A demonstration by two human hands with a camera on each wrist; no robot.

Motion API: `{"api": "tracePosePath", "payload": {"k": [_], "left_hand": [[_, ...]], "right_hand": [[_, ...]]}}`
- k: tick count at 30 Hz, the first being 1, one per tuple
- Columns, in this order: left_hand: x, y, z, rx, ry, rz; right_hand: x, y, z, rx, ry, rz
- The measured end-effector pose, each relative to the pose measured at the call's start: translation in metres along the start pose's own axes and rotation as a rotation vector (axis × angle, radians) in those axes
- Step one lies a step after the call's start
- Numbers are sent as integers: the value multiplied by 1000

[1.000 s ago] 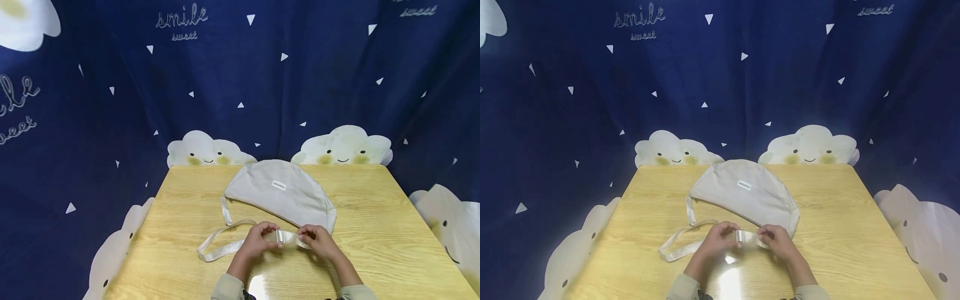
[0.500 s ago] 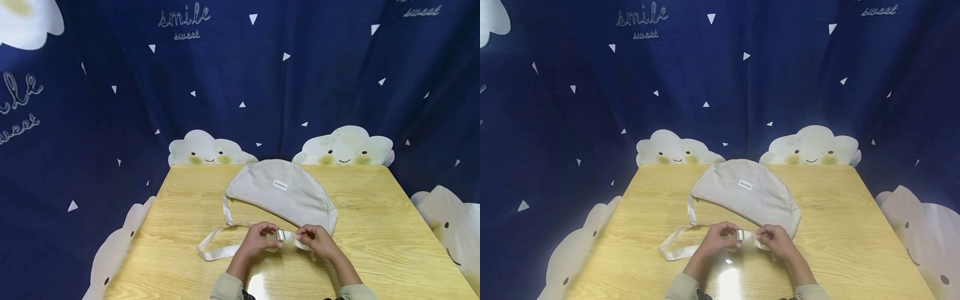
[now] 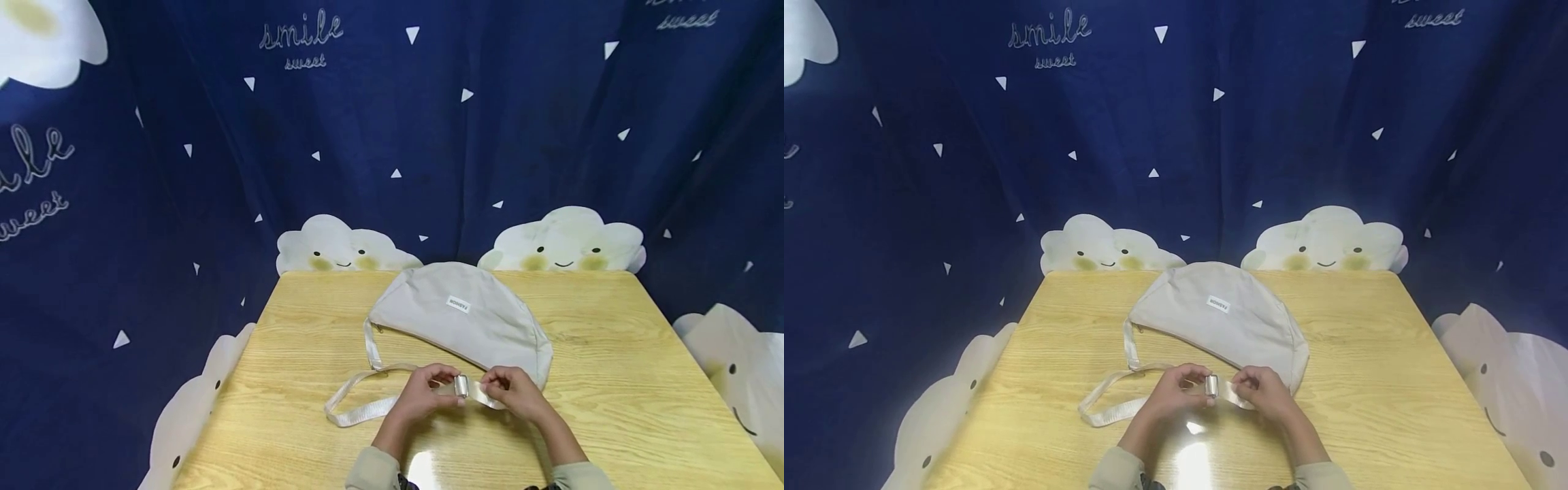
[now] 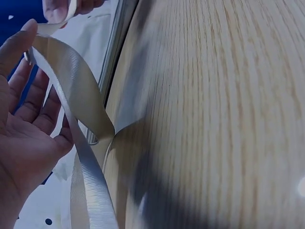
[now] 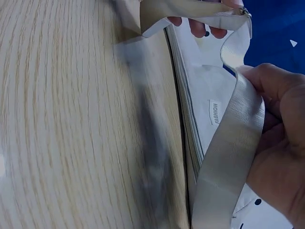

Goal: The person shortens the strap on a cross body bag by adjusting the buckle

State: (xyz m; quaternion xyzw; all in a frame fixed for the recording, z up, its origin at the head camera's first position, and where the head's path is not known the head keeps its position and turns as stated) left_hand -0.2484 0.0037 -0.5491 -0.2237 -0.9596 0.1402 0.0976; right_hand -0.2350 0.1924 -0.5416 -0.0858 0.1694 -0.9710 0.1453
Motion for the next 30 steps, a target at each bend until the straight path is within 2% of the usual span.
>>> {"api": "tracePosePath", "payload": {"k": [6,10,15,20,26,30], "left_hand": [[-1,0,3,-18,15,-29],[-2,2,3,-68,-4,-26],[-2,3,3,-58,-35,-27],[-2,3,1,-37,-3,-35],[-2,4,1,-27,2,-45],[-2,3,-1,-8,4,-60]], "right_hand": [[-4,-1,23,42,5,10],[-7,-2,34,66,-8,14],[-4,-4,15,83,-12,-1],[-2,-6,-1,103,20,-17],[-3,-6,1,107,36,-24],[-4,-5,15,103,18,-27]]}}
Point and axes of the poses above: each hand's wrist, its own x-axis towards the middle knuckle, its own y-axis out of the palm, z = x × y, the point moved 5 cm from there along x, towards the middle knuckle, and after that the axes turned 6 degrees about x, right-handed, at the moved point
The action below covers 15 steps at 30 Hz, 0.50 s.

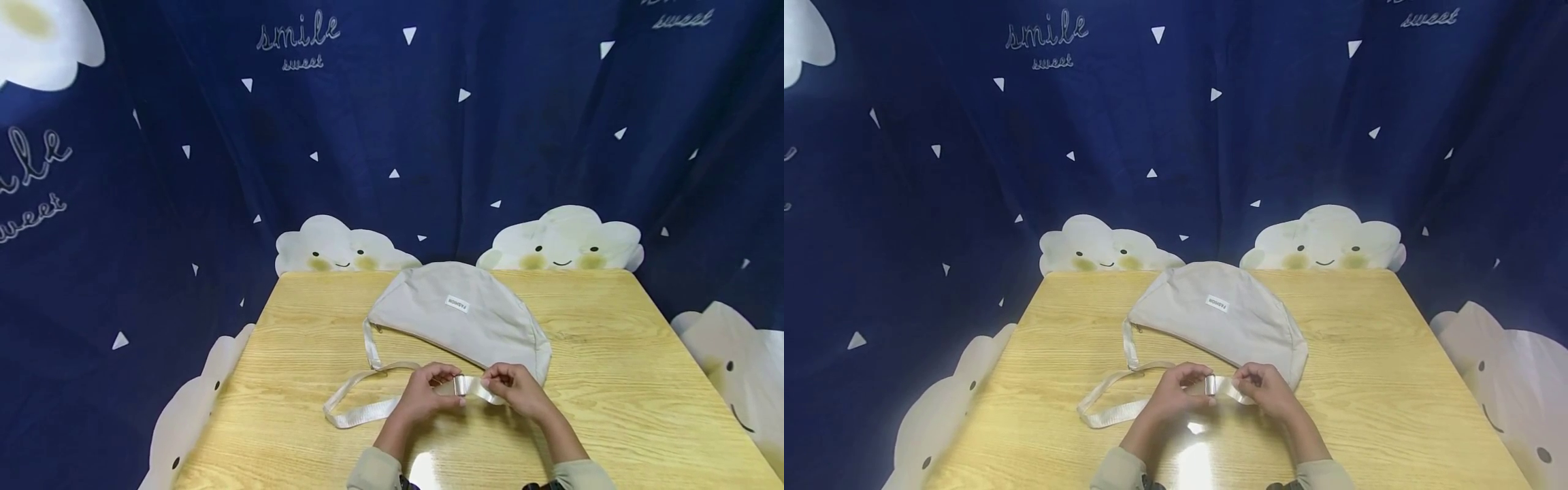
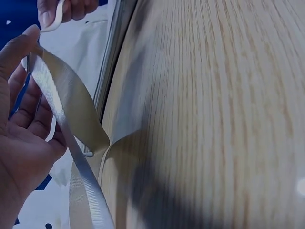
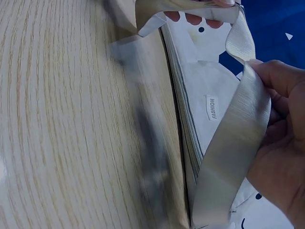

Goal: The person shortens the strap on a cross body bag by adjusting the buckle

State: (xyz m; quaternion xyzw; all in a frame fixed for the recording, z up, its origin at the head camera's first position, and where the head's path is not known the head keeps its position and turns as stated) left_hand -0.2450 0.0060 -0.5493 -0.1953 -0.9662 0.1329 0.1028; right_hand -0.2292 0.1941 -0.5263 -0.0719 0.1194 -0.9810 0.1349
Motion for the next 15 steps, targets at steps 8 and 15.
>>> {"api": "tracePosePath", "payload": {"k": [8,15], "left_hand": [[-2,-2,-3,22,27,-36],[-8,-9,-28,-19,80,-59]], "right_hand": [[-4,4,20,9,6,19],[-3,6,18,122,-3,32]]}}
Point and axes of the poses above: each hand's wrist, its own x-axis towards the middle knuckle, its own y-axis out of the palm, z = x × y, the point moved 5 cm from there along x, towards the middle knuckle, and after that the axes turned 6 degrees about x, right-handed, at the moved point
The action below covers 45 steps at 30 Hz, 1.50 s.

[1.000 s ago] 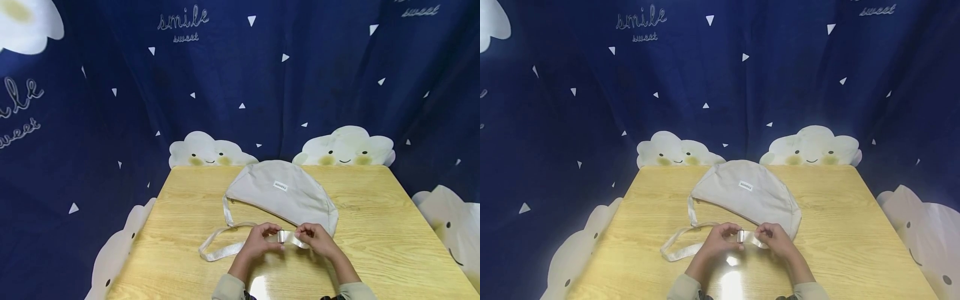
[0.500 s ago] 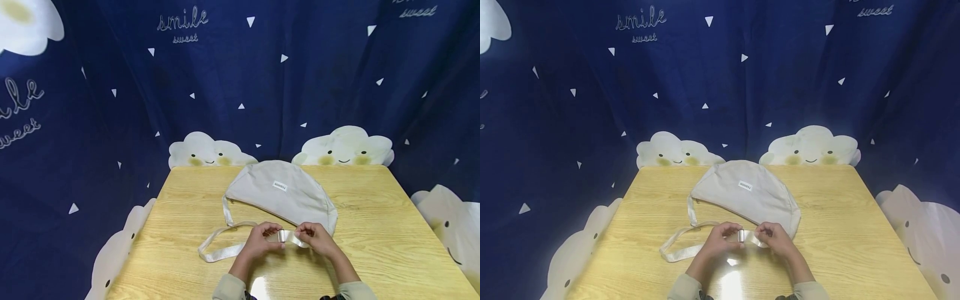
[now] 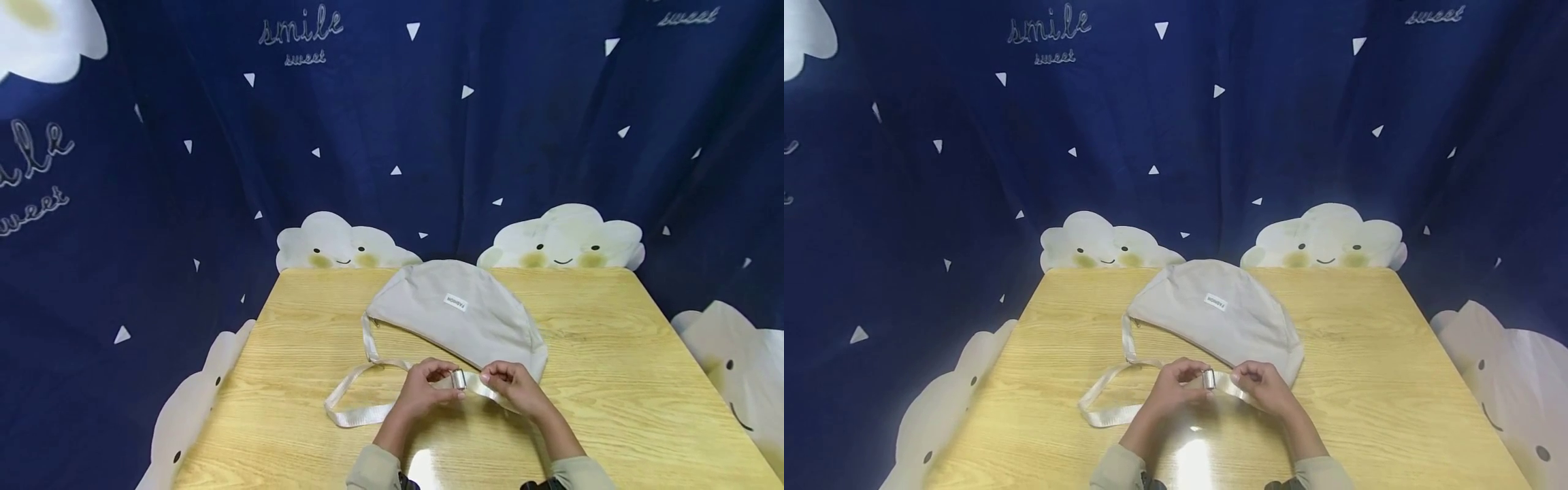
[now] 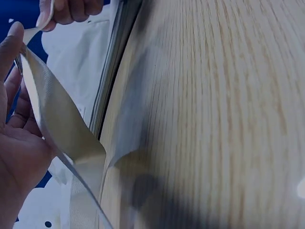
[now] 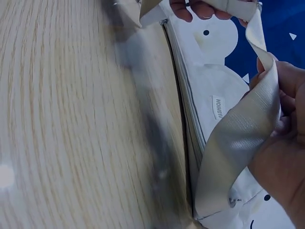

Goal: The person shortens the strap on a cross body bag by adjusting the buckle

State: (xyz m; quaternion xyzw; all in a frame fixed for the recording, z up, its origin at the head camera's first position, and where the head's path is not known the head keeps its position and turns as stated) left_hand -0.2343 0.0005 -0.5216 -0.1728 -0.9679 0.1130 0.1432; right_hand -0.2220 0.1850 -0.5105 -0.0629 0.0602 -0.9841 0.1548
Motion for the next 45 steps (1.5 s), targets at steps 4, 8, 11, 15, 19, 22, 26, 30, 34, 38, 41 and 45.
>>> {"api": "tracePosePath", "payload": {"k": [4,8,11,15,19,22,26,30,34,38,41,45], "left_hand": [[1,-2,-6,1,18,0],[5,1,7,45,10,7],[8,2,18,52,9,8],[9,0,22,24,22,16],[8,0,16,24,34,34],[2,2,4,33,47,39],[-7,7,-8,29,42,42],[-11,17,-4,8,19,52],[-12,26,12,4,-24,61],[-12,28,23,16,-45,60],[-12,20,14,29,-22,49],[-4,9,10,60,9,38]], "right_hand": [[2,-1,-1,5,-8,-2],[3,-1,-1,-26,-9,-11],[4,-1,-2,-53,-12,-13],[7,-2,-9,-78,-53,-4],[9,-4,-23,-91,-100,10],[7,-7,-32,-96,-88,25],[2,-9,-32,-134,-43,50],[-1,-8,-26,-179,-33,96],[-3,0,-16,-179,-32,121],[-8,9,0,-178,-17,88],[-3,11,-10,-165,-19,60],[7,6,-28,-126,-39,60]]}}
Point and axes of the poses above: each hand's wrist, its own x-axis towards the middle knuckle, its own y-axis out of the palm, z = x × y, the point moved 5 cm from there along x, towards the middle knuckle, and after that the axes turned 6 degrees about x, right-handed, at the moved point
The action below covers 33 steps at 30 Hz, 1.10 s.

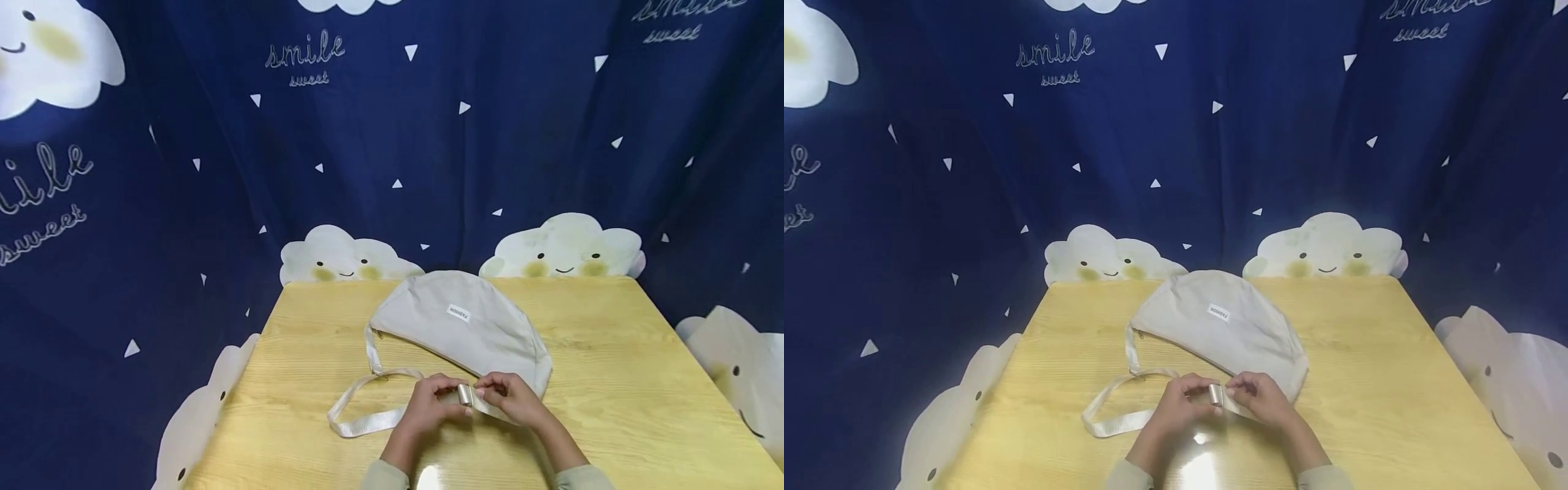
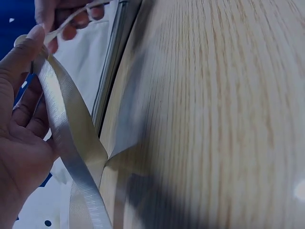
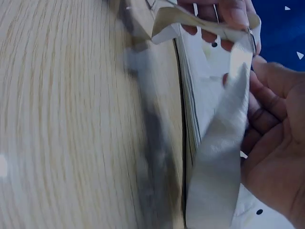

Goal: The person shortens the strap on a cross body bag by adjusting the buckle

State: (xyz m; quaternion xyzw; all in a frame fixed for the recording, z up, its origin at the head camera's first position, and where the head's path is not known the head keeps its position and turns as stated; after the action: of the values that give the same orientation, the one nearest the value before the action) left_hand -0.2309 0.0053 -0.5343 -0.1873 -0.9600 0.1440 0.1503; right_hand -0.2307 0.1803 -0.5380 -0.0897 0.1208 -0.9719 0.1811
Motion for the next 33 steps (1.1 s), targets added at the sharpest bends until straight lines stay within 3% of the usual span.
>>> {"api": "tracePosePath", "payload": {"k": [5,13,18,24,30,33], "left_hand": [[4,0,15,-5,-40,5],[5,-1,14,-69,-94,16],[5,4,17,-115,-96,43],[4,-1,19,-111,-80,24],[4,-3,17,-81,-79,35],[5,-1,17,-66,-90,39]], "right_hand": [[-8,-7,-2,6,10,33],[-2,-8,-1,-6,10,6],[4,1,3,39,-14,12],[2,4,1,47,-10,-7],[-6,-1,-8,-63,61,75],[-5,-8,-8,-143,50,56]]}}
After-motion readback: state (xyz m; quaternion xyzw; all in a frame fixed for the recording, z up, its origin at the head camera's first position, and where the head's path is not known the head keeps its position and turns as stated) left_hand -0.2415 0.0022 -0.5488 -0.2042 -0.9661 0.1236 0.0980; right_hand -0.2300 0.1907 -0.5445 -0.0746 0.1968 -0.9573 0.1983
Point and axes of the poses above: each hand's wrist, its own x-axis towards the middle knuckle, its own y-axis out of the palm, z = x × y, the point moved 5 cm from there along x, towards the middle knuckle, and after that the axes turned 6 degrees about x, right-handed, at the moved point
